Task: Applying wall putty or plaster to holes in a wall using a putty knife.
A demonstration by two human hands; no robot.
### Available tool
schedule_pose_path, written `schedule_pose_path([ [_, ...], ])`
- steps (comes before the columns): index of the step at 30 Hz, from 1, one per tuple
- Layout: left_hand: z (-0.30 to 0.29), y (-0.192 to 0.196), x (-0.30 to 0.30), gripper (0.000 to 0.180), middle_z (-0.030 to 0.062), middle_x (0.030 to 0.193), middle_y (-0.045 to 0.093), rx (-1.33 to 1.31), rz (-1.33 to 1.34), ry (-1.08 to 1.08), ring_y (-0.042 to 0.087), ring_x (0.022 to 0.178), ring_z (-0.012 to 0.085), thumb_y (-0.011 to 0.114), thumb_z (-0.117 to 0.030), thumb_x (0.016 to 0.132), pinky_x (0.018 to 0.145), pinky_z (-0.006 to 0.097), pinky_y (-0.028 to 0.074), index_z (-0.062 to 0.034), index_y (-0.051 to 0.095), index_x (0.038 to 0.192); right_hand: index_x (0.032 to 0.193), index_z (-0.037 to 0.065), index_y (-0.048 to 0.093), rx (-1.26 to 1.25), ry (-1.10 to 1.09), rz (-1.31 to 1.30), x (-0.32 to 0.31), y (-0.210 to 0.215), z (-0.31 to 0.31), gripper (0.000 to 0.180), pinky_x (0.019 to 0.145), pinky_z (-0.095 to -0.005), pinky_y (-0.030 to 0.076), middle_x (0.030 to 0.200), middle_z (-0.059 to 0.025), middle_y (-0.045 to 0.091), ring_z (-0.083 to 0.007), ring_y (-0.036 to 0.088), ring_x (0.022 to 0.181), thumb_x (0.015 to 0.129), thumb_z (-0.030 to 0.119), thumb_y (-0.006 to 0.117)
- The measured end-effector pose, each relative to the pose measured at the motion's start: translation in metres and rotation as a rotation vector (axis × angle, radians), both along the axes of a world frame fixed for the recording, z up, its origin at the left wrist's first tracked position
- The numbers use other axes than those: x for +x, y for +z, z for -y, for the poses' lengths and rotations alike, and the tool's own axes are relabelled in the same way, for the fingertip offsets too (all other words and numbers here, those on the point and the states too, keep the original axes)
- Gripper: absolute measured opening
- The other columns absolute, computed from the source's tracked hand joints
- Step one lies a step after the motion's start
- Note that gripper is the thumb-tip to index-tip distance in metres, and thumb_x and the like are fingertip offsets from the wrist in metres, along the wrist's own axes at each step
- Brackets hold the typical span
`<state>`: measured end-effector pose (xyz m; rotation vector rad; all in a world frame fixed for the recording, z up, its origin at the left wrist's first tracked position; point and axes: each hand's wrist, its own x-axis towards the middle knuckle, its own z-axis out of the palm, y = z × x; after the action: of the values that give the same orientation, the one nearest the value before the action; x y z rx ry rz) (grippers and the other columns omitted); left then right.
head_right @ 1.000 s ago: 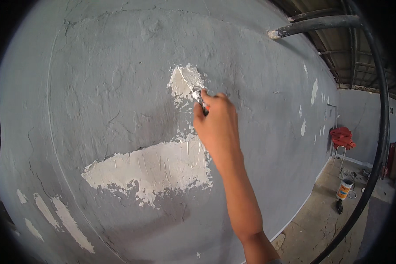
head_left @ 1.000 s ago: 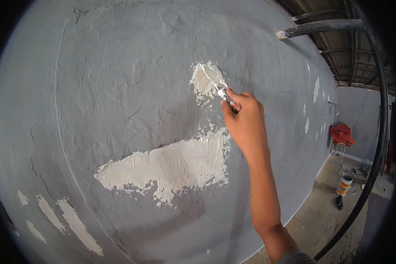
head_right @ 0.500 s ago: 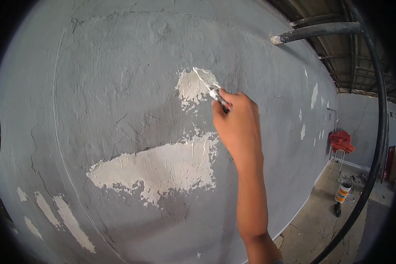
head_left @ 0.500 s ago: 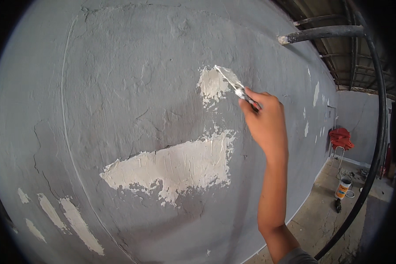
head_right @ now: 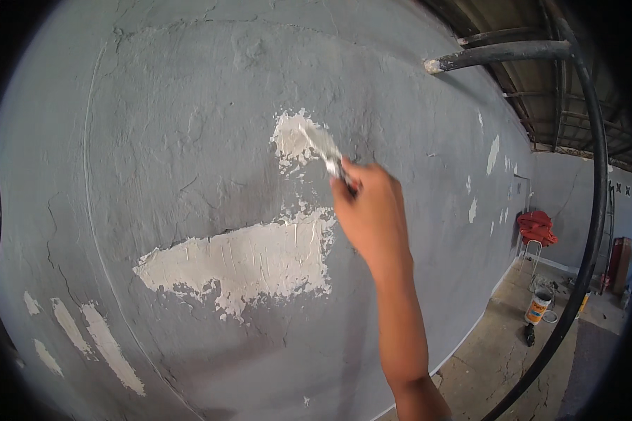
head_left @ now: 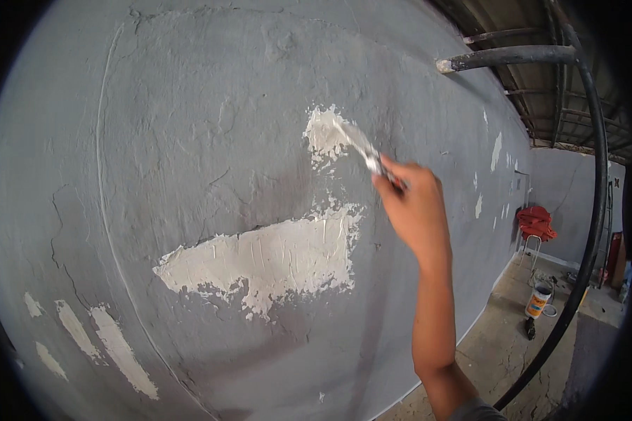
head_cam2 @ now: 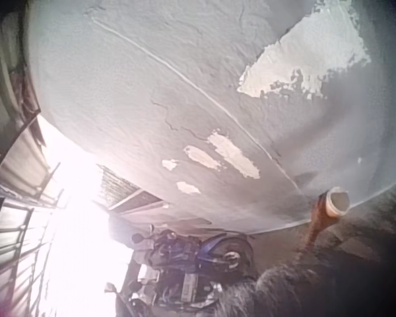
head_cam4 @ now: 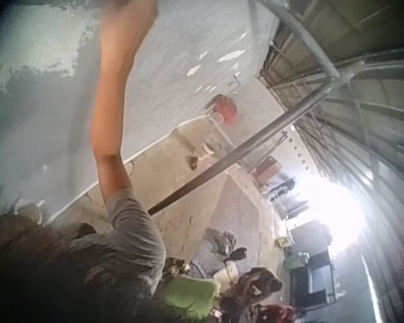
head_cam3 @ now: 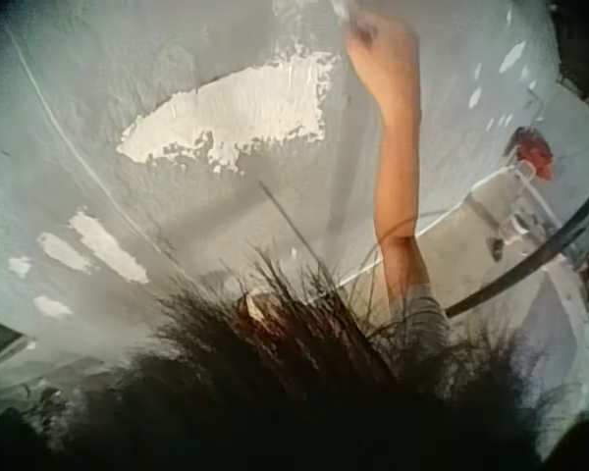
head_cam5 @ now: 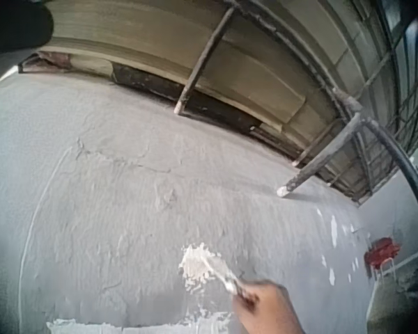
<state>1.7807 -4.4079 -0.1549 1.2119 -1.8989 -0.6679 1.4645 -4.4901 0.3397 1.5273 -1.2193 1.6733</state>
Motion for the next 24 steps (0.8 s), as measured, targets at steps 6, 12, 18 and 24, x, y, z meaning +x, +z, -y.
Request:
schedule_pose_path([
  [6, -0.018, -0.018, -0.012, 0.108, 0.0199, 0.143, 0.054, -0.009, 0.013, 0.040, 0.056, 0.129, 0.0425, 0.094, -0.019, 0.059, 0.100, 0.054, 0.052, -0.0090, 0.040, 0.152, 0.117, -0.004, 0.072, 0.305, 0.065, 0.123, 0.010, 0.002, 0.002, 0.029, 0.068, -0.0414, 0.051, 0.088, -0.0220, 0.068, -0.0306, 0.069, 0.075, 0.091, 0.010, 0.072],
  [12, -0.049, 0.005, -0.045, 0.111, 0.0195, 0.145, 0.052, 0.056, -0.026, 0.029, 0.055, 0.130, 0.0429, 0.094, -0.018, 0.059, 0.102, 0.054, 0.051, -0.0100, 0.037, 0.154, 0.126, 0.003, 0.072, 0.622, 0.697, 0.279, -0.048, -0.160, -0.039, 0.034, 0.046, -0.0267, 0.038, 0.080, -0.0069, 0.067, -0.0102, 0.055, 0.055, 0.093, 0.010, 0.074],
  [18, -0.088, 0.015, -0.090, 0.111, 0.0188, 0.144, 0.053, 0.106, -0.077, 0.030, 0.054, 0.131, 0.0418, 0.096, -0.020, 0.062, 0.103, 0.055, 0.052, -0.0113, 0.035, 0.154, 0.136, 0.003, 0.056, 0.767, 1.738, 1.224, -0.112, -0.337, -0.096, 0.038, 0.037, -0.0241, 0.027, 0.095, -0.0108, 0.062, -0.0096, 0.048, 0.057, 0.104, 0.026, 0.058],
  [24, -0.099, 0.075, -0.151, 0.090, 0.0165, 0.124, 0.068, -0.075, -0.341, 0.050, 0.068, 0.112, 0.0311, 0.097, -0.013, 0.063, 0.092, 0.044, 0.060, -0.0055, 0.050, 0.139, 0.133, 0.001, 0.054, 0.659, 1.762, 1.579, -0.129, -0.392, -0.187, 0.042, 0.039, -0.0279, 0.034, 0.098, -0.0127, 0.062, -0.0118, 0.042, 0.049, 0.105, 0.033, 0.053],
])
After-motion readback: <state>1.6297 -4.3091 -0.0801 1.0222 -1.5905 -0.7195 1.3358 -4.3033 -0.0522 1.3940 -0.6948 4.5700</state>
